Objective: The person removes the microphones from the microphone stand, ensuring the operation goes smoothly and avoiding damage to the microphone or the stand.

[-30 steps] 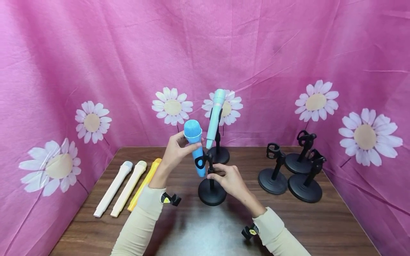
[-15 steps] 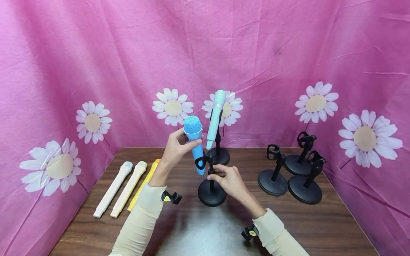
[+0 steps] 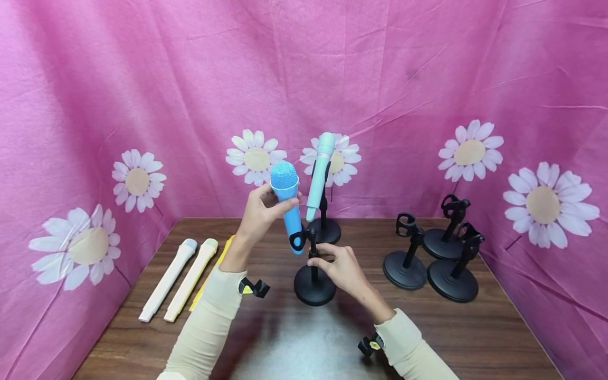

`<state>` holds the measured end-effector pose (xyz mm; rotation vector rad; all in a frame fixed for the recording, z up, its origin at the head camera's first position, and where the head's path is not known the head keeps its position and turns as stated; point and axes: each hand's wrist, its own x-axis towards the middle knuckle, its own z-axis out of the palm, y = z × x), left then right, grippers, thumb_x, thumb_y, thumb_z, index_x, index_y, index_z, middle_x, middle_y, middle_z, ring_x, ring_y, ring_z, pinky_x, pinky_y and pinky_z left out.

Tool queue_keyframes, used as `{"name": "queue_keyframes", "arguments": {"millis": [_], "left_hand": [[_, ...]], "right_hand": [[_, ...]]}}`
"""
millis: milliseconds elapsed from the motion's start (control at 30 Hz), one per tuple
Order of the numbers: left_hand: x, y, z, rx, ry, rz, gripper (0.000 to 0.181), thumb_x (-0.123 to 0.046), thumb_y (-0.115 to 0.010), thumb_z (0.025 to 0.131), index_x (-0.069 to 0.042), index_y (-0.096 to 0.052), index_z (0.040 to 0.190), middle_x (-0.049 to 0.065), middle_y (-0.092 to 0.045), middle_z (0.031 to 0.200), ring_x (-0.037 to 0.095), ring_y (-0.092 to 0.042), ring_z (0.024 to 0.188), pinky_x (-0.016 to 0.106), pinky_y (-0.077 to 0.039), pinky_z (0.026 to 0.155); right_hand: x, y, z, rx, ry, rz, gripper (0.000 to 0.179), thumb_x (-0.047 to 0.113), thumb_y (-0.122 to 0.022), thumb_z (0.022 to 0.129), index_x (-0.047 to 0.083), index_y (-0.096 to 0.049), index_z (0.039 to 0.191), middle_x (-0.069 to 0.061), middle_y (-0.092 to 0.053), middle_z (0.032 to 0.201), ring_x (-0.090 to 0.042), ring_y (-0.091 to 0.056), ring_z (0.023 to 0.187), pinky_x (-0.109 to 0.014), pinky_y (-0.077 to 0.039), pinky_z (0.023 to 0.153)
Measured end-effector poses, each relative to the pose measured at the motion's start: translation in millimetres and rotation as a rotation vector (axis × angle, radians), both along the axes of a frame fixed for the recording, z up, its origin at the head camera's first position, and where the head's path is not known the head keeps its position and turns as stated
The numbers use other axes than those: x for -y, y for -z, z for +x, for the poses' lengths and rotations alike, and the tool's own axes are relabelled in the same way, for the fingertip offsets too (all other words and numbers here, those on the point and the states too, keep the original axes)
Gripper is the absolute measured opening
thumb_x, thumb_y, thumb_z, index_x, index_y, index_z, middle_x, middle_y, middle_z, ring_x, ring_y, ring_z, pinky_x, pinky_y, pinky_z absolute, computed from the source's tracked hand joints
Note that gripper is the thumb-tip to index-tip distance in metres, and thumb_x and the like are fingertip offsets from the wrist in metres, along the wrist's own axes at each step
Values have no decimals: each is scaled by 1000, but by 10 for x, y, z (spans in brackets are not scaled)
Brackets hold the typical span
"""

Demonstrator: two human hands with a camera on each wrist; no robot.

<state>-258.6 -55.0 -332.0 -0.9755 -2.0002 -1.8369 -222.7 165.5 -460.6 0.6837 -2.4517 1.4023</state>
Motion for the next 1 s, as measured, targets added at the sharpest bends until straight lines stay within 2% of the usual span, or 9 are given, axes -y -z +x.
{"name": "queue_keyframes", "arguments": {"millis": [100,233,433,667,833,1000], "left_hand": [[-8,-40,12,-7,-10,2,41,-7,-76,95,4,-66,133,25,-76,117,36,-75,111,43,-61,103],[-16,-75,13,-15,-17,15,42,-1,-75,93,6,-65,133,27,-76,117,34,-76,109,45,-61,103],[-20,-134,1,-30,-25,35,41,2,-75,93,7,-65,133,28,-75,116,24,-75,105,42,-61,102],[-20,-199,-5,-32,-34,72,41,3,-74,93,8,-64,133,30,-73,114,11,-71,100,32,-61,95],[-9,-220,4,-51,-46,106,39,3,-74,93,10,-64,130,32,-72,111,10,-70,94,28,-60,90],[7,-228,0,-80,-16,153,38,-3,-74,95,12,-63,127,36,-70,108,8,-71,93,26,-59,89]], "right_hand": [[2,3,-3,2,-3,-2,22,17,-85,91,18,-82,112,-4,-83,106,-9,-77,103,-29,-65,83],[3,8,-5,3,-4,-7,22,15,-85,90,19,-82,112,0,-83,105,-8,-76,103,-29,-65,83],[3,5,-4,0,5,-1,21,18,-85,90,20,-82,111,7,-82,104,-7,-76,103,-32,-65,83],[9,-6,4,7,22,12,24,14,-86,89,20,-82,111,7,-82,106,-6,-75,105,-34,-65,84],[7,-5,7,2,28,16,23,15,-87,88,21,-82,111,8,-82,105,-6,-75,104,-33,-65,84],[7,4,-2,0,23,9,22,19,-87,89,21,-81,110,7,-82,104,-7,-76,103,-34,-66,85]]}}
